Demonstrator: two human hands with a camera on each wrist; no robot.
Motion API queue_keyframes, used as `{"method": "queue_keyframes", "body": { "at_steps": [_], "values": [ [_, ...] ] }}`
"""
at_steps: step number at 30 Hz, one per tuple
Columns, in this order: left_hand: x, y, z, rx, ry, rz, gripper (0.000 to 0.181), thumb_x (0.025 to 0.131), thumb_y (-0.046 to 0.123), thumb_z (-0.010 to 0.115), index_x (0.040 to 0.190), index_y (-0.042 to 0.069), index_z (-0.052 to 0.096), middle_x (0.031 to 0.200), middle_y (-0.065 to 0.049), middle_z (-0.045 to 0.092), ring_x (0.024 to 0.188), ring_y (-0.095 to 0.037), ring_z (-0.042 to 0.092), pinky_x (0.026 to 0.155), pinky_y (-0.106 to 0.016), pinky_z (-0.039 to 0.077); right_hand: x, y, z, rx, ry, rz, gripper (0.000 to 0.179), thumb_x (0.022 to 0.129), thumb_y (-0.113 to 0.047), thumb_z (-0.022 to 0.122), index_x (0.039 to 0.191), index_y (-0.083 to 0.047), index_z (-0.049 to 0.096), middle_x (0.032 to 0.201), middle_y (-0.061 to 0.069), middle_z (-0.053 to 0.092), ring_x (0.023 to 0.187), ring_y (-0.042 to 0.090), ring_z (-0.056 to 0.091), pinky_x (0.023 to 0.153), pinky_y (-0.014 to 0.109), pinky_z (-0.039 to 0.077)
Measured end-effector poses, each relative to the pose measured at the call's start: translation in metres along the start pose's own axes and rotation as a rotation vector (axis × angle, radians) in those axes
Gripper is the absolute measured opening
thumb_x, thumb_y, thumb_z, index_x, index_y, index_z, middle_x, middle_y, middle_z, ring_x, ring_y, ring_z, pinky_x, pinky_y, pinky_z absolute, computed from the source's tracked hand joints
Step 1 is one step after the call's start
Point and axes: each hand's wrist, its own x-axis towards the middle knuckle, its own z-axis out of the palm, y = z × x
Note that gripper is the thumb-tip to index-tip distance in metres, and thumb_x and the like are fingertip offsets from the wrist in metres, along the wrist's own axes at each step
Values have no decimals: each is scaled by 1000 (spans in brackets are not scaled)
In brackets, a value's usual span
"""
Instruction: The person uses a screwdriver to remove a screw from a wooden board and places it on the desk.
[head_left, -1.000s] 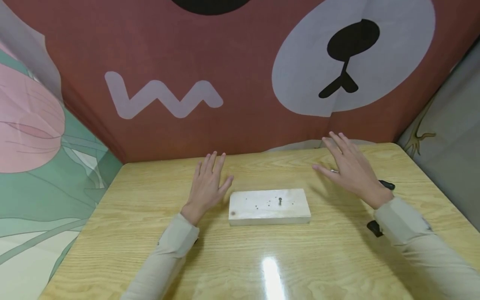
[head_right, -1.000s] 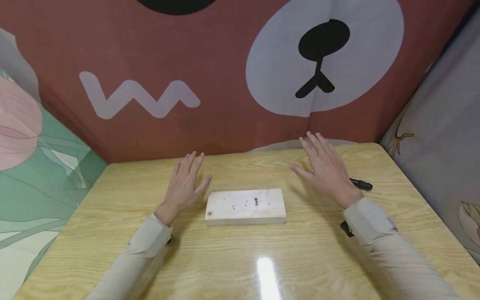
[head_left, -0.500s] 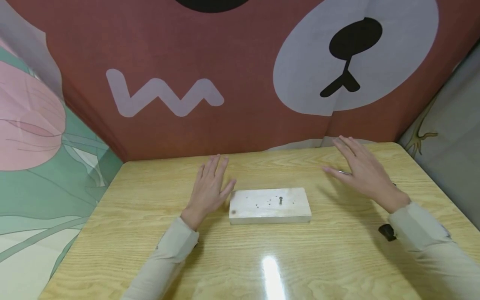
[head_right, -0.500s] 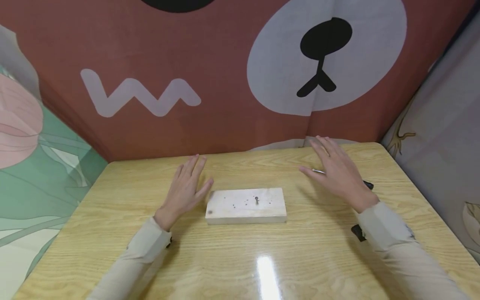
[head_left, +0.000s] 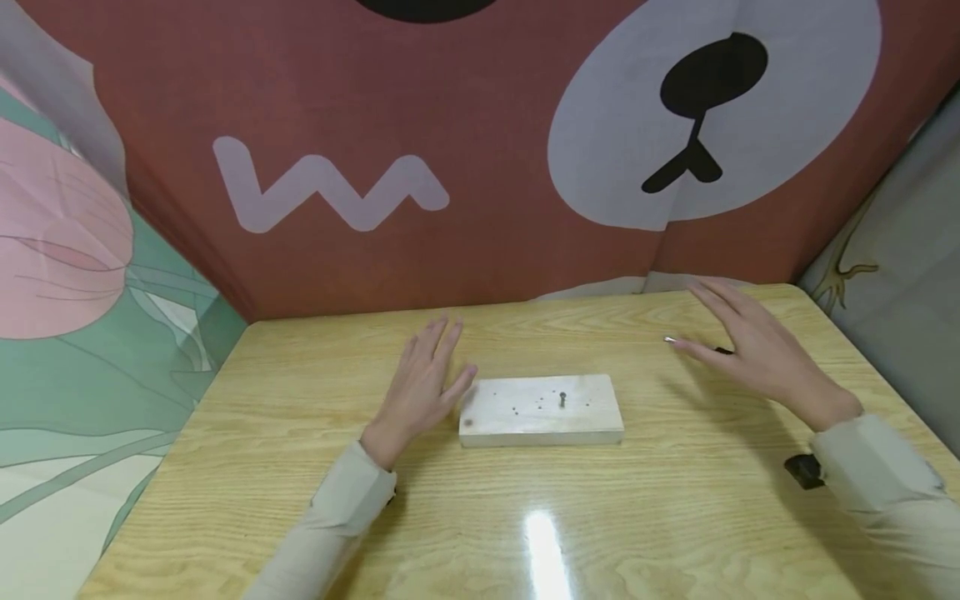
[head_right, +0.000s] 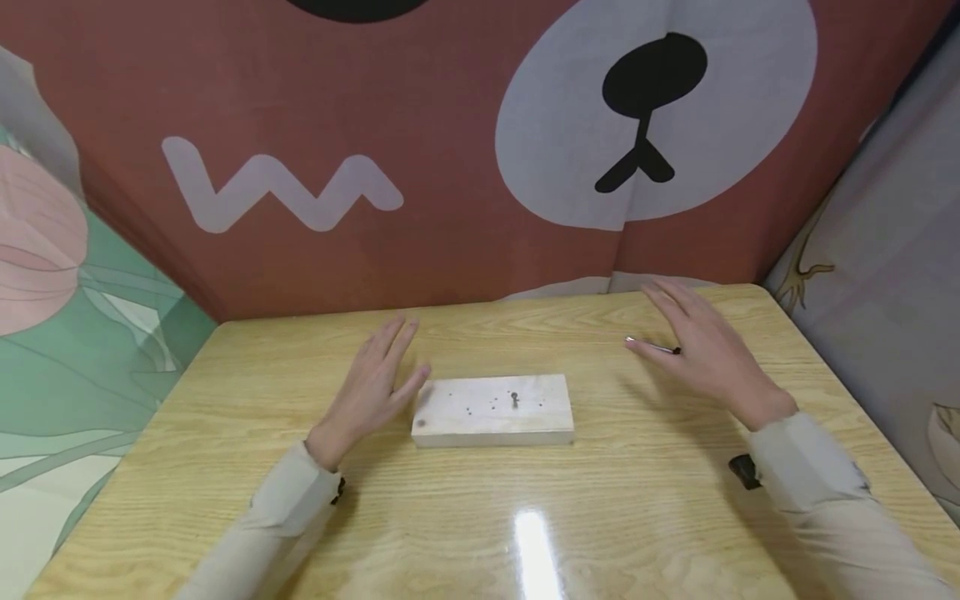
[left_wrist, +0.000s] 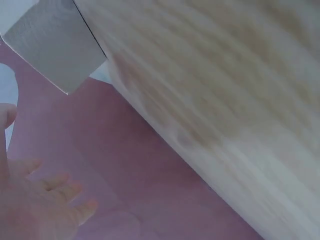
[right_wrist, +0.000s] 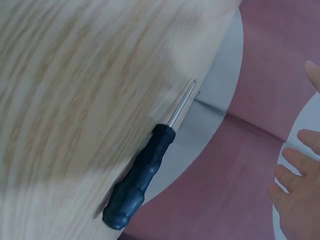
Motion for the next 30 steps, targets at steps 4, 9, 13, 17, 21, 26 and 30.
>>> {"method": "queue_keyframes", "body": {
  "at_steps": [4, 9, 13, 17, 21, 26, 30],
  "values": [
    [-3, 2, 1, -11, -9, 12, 66, 102, 41, 51, 155, 9, 31, 160, -19, 31, 147, -39, 30, 120, -61, 25, -6, 5, -2, 9, -22, 10, 88, 89, -43, 73, 157, -9, 29, 161, 20, 27, 144, 47, 29, 110, 69, 28],
    [-6, 4, 1, -4, 0, 27, 65, 101, 39, 53, 155, 8, 32, 159, -19, 32, 146, -38, 32, 121, -59, 25, -12, 11, -5, 9, -38, 21, 85, 89, -40, 73, 155, -4, 32, 160, 23, 28, 143, 48, 29, 109, 69, 28],
    [-9, 5, 0, -18, -12, 36, 65, 101, 38, 53, 155, 9, 32, 159, -20, 32, 146, -38, 32, 121, -59, 24, -16, 18, -4, 6, -59, 42, 83, 89, -38, 73, 153, -1, 34, 158, 26, 30, 141, 50, 30, 107, 70, 29],
    [-11, 7, -1, -31, -29, 36, 64, 102, 38, 53, 155, 9, 31, 159, -19, 32, 147, -37, 32, 121, -60, 25, -19, 26, -4, -2, -80, 61, 80, 89, -36, 75, 150, 1, 38, 154, 29, 33, 138, 53, 32, 104, 70, 31],
    [-12, 9, -1, -36, -38, 35, 65, 102, 39, 52, 156, 10, 31, 159, -18, 32, 147, -36, 32, 121, -59, 24, -22, 33, -4, -6, -83, 70, 77, 89, -33, 75, 147, 4, 41, 150, 31, 36, 134, 54, 34, 101, 70, 33],
    [-13, 10, 0, -40, -38, 47, 64, 102, 39, 53, 155, 9, 33, 159, -17, 34, 146, -36, 34, 122, -57, 23, -24, 41, -3, -10, -77, 57, 73, 91, -33, 73, 146, 4, 42, 144, 33, 41, 129, 55, 38, 96, 69, 35],
    [-14, 12, 0, -46, -41, 56, 63, 102, 39, 53, 154, 9, 34, 159, -15, 33, 147, -35, 33, 122, -57, 24, -27, 45, -2, -7, -76, 49, 70, 90, -30, 74, 144, 4, 44, 141, 35, 44, 125, 55, 41, 94, 68, 37]
  ]
}}
